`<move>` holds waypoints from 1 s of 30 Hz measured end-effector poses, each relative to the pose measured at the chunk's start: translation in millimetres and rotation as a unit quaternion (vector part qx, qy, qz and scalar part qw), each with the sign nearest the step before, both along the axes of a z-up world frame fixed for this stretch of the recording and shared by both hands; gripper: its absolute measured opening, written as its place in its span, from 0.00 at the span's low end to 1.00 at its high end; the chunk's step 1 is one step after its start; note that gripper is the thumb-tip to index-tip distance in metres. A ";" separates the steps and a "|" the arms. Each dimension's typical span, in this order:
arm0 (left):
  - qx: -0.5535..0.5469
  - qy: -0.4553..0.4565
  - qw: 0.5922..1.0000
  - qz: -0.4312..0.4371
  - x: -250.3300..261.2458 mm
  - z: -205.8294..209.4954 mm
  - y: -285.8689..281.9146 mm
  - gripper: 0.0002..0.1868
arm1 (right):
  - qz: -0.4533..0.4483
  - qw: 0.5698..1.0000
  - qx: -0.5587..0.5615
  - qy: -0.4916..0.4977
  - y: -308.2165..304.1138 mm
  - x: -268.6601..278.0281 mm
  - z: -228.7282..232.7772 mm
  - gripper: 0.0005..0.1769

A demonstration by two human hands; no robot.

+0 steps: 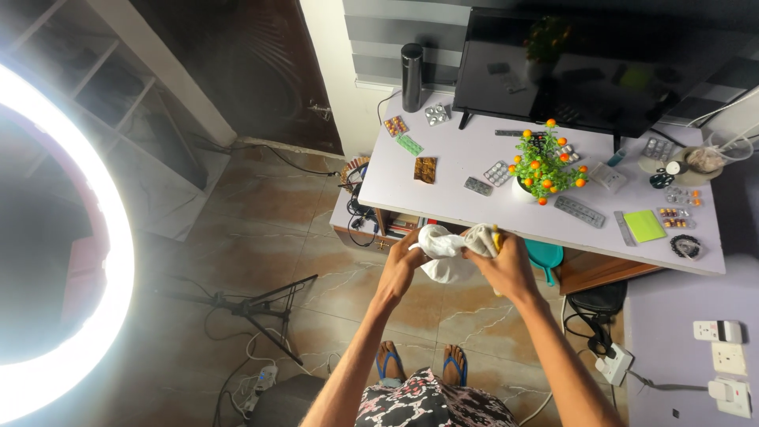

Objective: Clear a variety of medicinal blister packs and small items from a desk and put them into a plastic bag.

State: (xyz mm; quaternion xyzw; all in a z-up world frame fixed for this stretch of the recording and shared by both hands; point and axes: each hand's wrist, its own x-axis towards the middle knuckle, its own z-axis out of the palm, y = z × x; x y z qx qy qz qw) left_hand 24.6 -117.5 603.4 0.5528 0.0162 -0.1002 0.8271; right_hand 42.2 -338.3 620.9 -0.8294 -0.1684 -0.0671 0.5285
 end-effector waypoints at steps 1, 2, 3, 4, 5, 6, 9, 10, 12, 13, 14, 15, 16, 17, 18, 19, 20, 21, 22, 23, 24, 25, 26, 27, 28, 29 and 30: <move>0.000 0.000 1.000 -0.001 0.3 -6.2 -0.2 0.25 | -0.001 1.000 0.000 0.000 2.1 1.1 18.9 0.12; 0.043 -0.037 0.998 -0.006 0.6 -12.3 -0.4 0.26 | -0.027 0.993 0.002 0.111 4.3 2.2 37.8 0.10; 0.087 -0.073 0.993 -0.010 1.1 -18.4 -0.1 0.31 | -0.051 0.974 0.005 0.221 7.0 3.8 56.5 0.08; 0.087 -0.074 0.993 -0.010 0.6 -19.7 -1.1 0.31 | -0.052 0.974 0.005 0.220 6.7 4.2 67.7 0.08; 0.156 -0.126 0.980 0.009 -0.1 -21.0 -2.3 0.30 | -0.024 0.968 0.009 0.251 6.3 4.4 78.9 0.08; 0.223 -0.177 0.958 0.029 -0.8 -22.2 -3.4 0.30 | 0.004 0.959 0.014 0.282 5.9 4.6 90.1 0.10; 0.328 -0.177 0.925 0.073 -6.1 -4.2 -9.0 0.21 | 0.003 0.945 0.026 0.325 1.3 11.8 102.5 0.14; 0.328 -0.178 0.925 0.073 -6.2 -4.1 -10.4 0.21 | 0.004 0.946 0.026 0.324 -0.5 13.7 101.5 0.14; 0.360 -0.194 0.906 0.108 -7.8 -4.7 -14.6 0.14 | -0.015 0.923 0.088 0.375 -5.0 16.5 99.2 0.14; 0.360 -0.194 0.906 0.109 -7.0 -6.6 -15.3 0.14 | -0.014 0.923 0.088 0.375 -9.6 19.8 87.4 0.14; 0.371 -0.190 0.902 0.114 -6.1 -8.4 -15.9 0.13 | -0.037 0.905 0.158 0.393 -14.2 23.2 75.7 0.13; 0.383 -0.186 0.897 0.120 -5.8 -10.3 -16.3 0.13 | -0.058 0.881 0.227 0.410 -18.6 26.3 64.0 0.14; 0.383 -0.186 0.897 0.121 -6.4 -6.7 -16.4 0.13 | -0.057 0.881 0.226 0.410 -25.0 27.7 48.3 0.14; 0.399 -0.199 0.885 0.134 -6.4 -3.2 -16.1 0.15 | -0.017 0.845 0.334 0.418 -31.1 29.8 32.5 0.13; 0.416 -0.211 0.872 0.147 -6.3 0.4 -16.0 0.17 | 0.024 0.795 0.436 0.421 -37.3 31.9 16.7 0.14; 0.416 -0.211 0.872 0.148 -7.7 5.1 -14.8 0.17 | 0.024 0.795 0.435 0.421 -36.1 29.9 12.2 0.14; 0.427 -0.211 0.867 0.147 -9.0 9.9 -13.7 0.14 | 0.022 0.794 0.443 0.416 -35.0 28.0 7.8 0.15; 0.438 -0.211 0.861 0.147 -9.7 14.8 -13.0 0.13 | 0.019 0.793 0.450 0.409 -34.5 26.5 3.6 0.17; 0.438 -0.212 0.861 0.147 -8.8 12.0 -11.1 0.13 | 0.020 0.794 0.450 0.408 -26.6 19.9 23.6 0.17; 0.453 -0.225 0.851 0.144 -8.2 9.0 -9.0 0.13 | -0.029 0.830 0.380 0.407 -18.7 12.7 43.3 0.17; 0.467 -0.238 0.840 0.141 -7.5 6.1 -6.9 0.14 | -0.077 0.859 0.306 0.403 -10.7 5.5 63.0 0.19; 0.468 -0.238 0.839 0.141 -5.2 -1.5 -3.7 0.14 | -0.077 0.859 0.307 0.403 -13.1 4.6 59.7 0.19; 0.478 -0.239 0.835 0.134 -2.8 -9.2 -0.6 0.14 | -0.140 0.924 0.220 0.282 -15.5 3.8 56.3 0.15; 0.487 -0.240 0.830 0.126 0.0 -17.1 1.3 0.14 | -0.199 0.960 0.125 0.151 -19.1 2.9 53.1 0.12; 0.487 -0.241 0.830 0.125 2.0 -21.1 2.8 0.14 | -0.200 0.960 0.125 0.150 -18.0 -4.7 69.7 0.12; 0.492 -0.249 0.826 0.114 4.6 -24.9 5.1 0.15 | -0.170 0.984 0.044 -0.034 -16.2 -11.5 86.4 0.10; 0.497 -0.258 0.822 0.102 7.2 -28.6 7.5 0.16 | -0.130 0.967 -0.039 -0.217 -14.3 -18.2 103.1 0.11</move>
